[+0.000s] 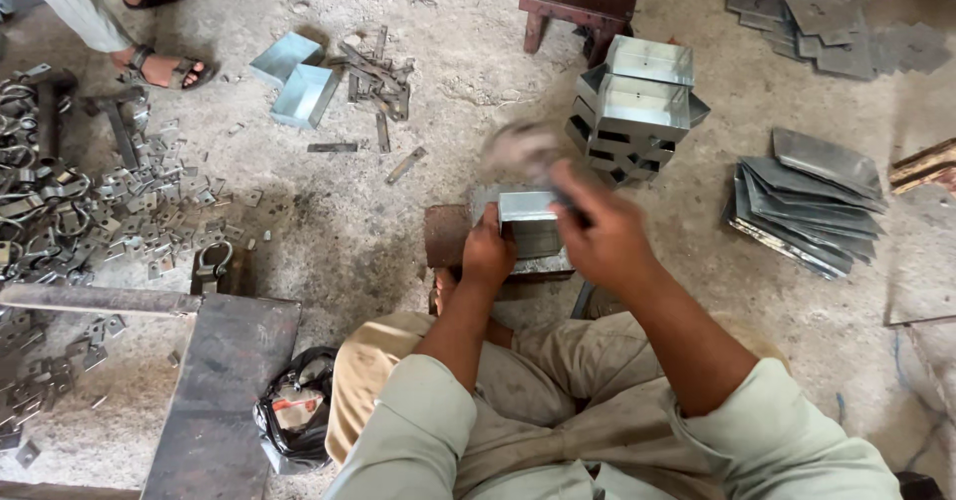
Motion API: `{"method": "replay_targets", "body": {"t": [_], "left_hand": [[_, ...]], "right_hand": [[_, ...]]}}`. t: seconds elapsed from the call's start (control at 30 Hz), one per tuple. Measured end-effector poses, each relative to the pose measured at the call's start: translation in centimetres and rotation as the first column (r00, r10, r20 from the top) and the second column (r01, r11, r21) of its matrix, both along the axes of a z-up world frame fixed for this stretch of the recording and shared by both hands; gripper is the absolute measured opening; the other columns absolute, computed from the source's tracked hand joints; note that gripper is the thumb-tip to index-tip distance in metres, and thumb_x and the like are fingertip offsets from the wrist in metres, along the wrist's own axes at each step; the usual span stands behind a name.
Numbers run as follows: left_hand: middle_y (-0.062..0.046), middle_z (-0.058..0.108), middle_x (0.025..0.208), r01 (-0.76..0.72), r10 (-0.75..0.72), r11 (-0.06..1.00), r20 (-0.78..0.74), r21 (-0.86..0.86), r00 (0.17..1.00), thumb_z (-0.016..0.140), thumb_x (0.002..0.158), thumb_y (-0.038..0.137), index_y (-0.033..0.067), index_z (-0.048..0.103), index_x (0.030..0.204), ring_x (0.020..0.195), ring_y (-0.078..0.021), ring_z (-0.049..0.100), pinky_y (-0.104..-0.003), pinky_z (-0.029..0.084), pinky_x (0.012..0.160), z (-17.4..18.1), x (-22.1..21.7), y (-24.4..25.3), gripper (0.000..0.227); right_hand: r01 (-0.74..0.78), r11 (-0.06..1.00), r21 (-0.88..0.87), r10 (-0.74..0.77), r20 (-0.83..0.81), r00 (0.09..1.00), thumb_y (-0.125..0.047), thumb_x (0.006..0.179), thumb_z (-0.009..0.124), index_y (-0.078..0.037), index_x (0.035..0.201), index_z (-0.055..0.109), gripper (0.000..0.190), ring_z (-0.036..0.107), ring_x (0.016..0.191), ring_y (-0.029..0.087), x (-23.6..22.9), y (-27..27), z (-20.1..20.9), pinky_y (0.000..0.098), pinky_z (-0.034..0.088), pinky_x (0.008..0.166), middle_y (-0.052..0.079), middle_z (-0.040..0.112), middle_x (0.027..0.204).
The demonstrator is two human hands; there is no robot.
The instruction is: The person sits on the floor and uses a hammer to strike a small rectangular metal piece placed on a metal block. They repeatedly pick up the metal piece, position it on the block, and hit it with the hammer to shape or flatten it. Finished pieces are stacked nearby.
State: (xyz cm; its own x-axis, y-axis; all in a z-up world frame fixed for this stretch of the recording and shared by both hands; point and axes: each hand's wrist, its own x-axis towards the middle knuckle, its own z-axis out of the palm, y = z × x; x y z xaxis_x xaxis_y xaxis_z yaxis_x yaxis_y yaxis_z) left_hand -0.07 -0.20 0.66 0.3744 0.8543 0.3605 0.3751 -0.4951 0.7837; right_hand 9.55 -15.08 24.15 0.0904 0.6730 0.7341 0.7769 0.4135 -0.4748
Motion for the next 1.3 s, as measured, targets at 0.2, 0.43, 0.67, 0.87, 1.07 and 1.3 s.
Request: {"method": "replay_targets", "body": {"t": [0.2, 0.43, 0.67, 0.87, 1.07, 1.3], "left_hand": [[-0.033, 0.068, 0.097, 0.037, -0.051, 0.991, 0.107, 0.129, 0.993, 0.061, 0.085, 0.005, -0.0007, 0.051, 0.125, 0.085, -0.0538, 0.065, -0.059, 0.054, 0.072, -0.2, -0.4, -0.1, 0.042], [-0.028, 0.070, 0.104, -0.004, 0.003, 0.999, 0.048, 0.038, 0.999, 0.063, 0.091, 0.005, 0.0030, 0.055, 0.127, 0.092, -0.0509, 0.066, -0.057, 0.054, 0.079, -1.5, 0.4, 0.1, 0.036], [-0.018, 0.072, 0.115, -0.005, -0.038, 0.970, 0.173, 0.242, 0.984, 0.064, 0.070, 0.003, 0.0144, 0.065, 0.119, 0.109, -0.0412, 0.067, -0.050, 0.054, 0.097, 6.3, -2.7, -0.3, 0.050], [-0.007, 0.068, 0.120, 0.225, -0.016, 0.953, -0.708, 0.202, 0.706, 0.059, 0.090, 0.017, 0.0261, 0.066, 0.128, 0.119, -0.0318, 0.059, -0.054, 0.038, 0.103, 12.0, -2.5, -0.7, 0.039], [-0.005, 0.068, 0.122, 0.241, -0.022, 0.951, -0.739, 0.191, 0.674, 0.059, 0.089, 0.017, 0.0273, 0.067, 0.126, 0.122, -0.0307, 0.059, -0.052, 0.037, 0.106, 12.5, -2.0, -1.1, 0.040], [-0.005, 0.066, 0.124, 0.225, -0.040, 0.966, -0.787, 0.127, 0.616, 0.059, 0.089, 0.015, 0.0265, 0.065, 0.128, 0.125, -0.0287, 0.057, -0.051, 0.036, 0.108, 13.9, -2.1, -1.9, 0.041]], "right_hand": [[0.041, 0.973, -0.229, -0.045, -0.012, 0.999, -0.013, 0.092, 0.079, -0.004, 0.132, 0.069, 0.043, 0.066, 0.068, 0.022, -1.6, -0.7, 0.0, 0.0360, 0.052, 0.062, 0.015, 0.072, 0.091], [0.067, 0.941, -0.332, -0.083, -0.034, 0.996, -0.012, 0.092, 0.077, -0.004, 0.132, 0.067, 0.042, 0.069, 0.073, 0.024, -0.7, -0.2, -1.1, 0.0342, 0.054, 0.066, 0.017, 0.073, 0.098], [0.265, 0.884, -0.385, -0.385, -0.278, 0.880, -0.016, 0.089, 0.081, -0.011, 0.145, 0.064, 0.059, 0.060, 0.070, 0.014, 2.7, -3.6, -6.6, 0.0313, 0.052, 0.065, 0.011, 0.072, 0.083], [0.427, 0.831, -0.355, -0.543, -0.360, 0.758, -0.016, 0.097, 0.078, -0.002, 0.151, 0.060, 0.058, 0.060, 0.073, 0.012, 5.5, -5.9, -11.4, 0.0307, 0.049, 0.064, 0.010, 0.070, 0.090], [0.388, 0.814, -0.433, -0.569, -0.452, 0.687, -0.015, 0.094, 0.077, -0.002, 0.150, 0.061, 0.059, 0.057, 0.064, 0.012, 7.1, -6.2, -11.8, 0.0321, 0.046, 0.057, 0.009, 0.068, 0.083], [0.338, 0.851, -0.402, -0.494, -0.393, 0.775, -0.015, 0.090, 0.079, -0.008, 0.150, 0.060, 0.063, 0.060, 0.070, 0.012, 7.2, -6.3, -13.0, 0.0288, 0.049, 0.065, 0.009, 0.070, 0.086]]}}
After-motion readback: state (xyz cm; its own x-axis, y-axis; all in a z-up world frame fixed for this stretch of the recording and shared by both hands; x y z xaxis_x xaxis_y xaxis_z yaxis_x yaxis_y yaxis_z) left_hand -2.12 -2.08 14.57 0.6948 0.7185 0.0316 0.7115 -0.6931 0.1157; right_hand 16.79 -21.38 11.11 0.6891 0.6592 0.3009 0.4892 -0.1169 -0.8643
